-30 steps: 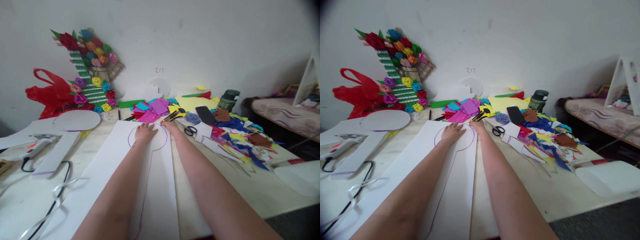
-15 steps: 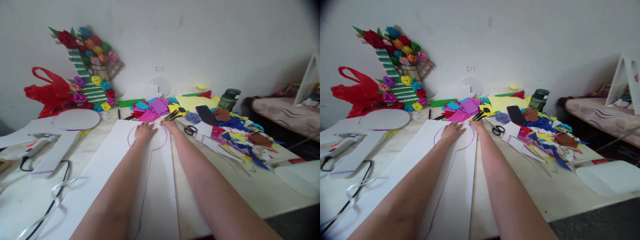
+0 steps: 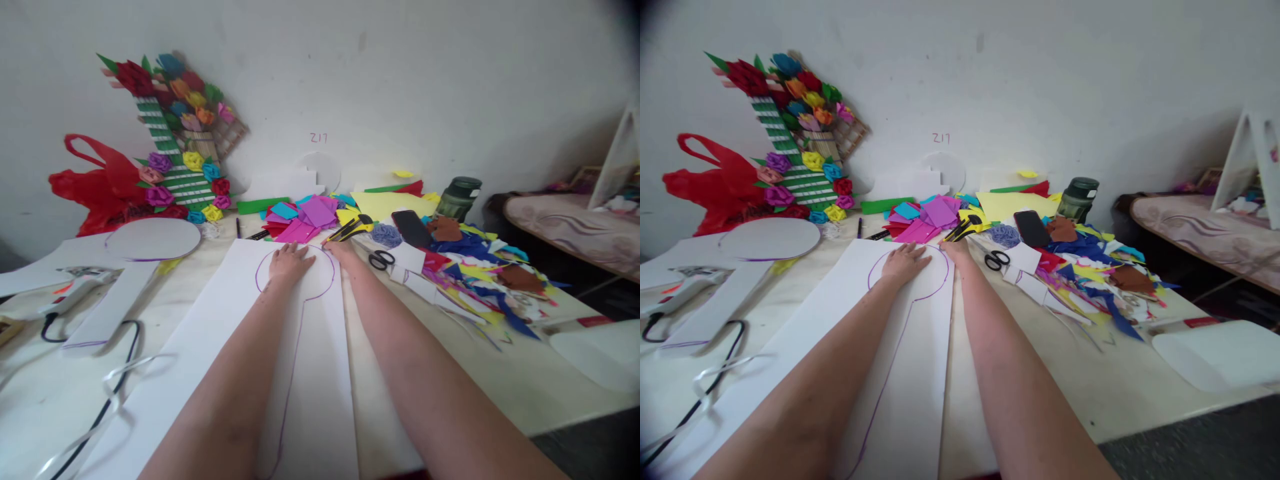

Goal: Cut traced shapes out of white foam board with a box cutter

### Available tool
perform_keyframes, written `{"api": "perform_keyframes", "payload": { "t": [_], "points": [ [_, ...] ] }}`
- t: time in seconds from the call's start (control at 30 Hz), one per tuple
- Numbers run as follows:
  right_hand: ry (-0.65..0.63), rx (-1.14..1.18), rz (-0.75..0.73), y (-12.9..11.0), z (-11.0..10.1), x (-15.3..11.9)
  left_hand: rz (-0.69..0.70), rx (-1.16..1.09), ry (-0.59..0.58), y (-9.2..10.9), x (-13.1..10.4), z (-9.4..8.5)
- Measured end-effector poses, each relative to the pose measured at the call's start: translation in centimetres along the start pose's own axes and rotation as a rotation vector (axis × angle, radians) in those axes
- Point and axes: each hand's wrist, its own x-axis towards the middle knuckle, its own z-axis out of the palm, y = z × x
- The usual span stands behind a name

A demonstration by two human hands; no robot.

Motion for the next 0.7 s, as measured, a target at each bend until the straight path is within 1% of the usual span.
{"api": "perform_keyframes", "payload": {
  "t": [0.2, 0.47, 0.7],
  "points": [
    [0.004, 0.014, -0.003, -0.07, -0.17, -0.27, 0.003, -0.005, -0.010, -0.01, 0.08, 0.01],
    [-0.014, 0.028, -0.013, 0.33, -0.15, 0.06, 0.003, -0.002, -0.012, -0.02, 0.04, 0.01],
    [-0.017, -0.015, -0.005, -0.16, -0.39, -0.33, 0.006, -0.004, -0.009, -0.08, 0.06, 0.03]
  ]
}}
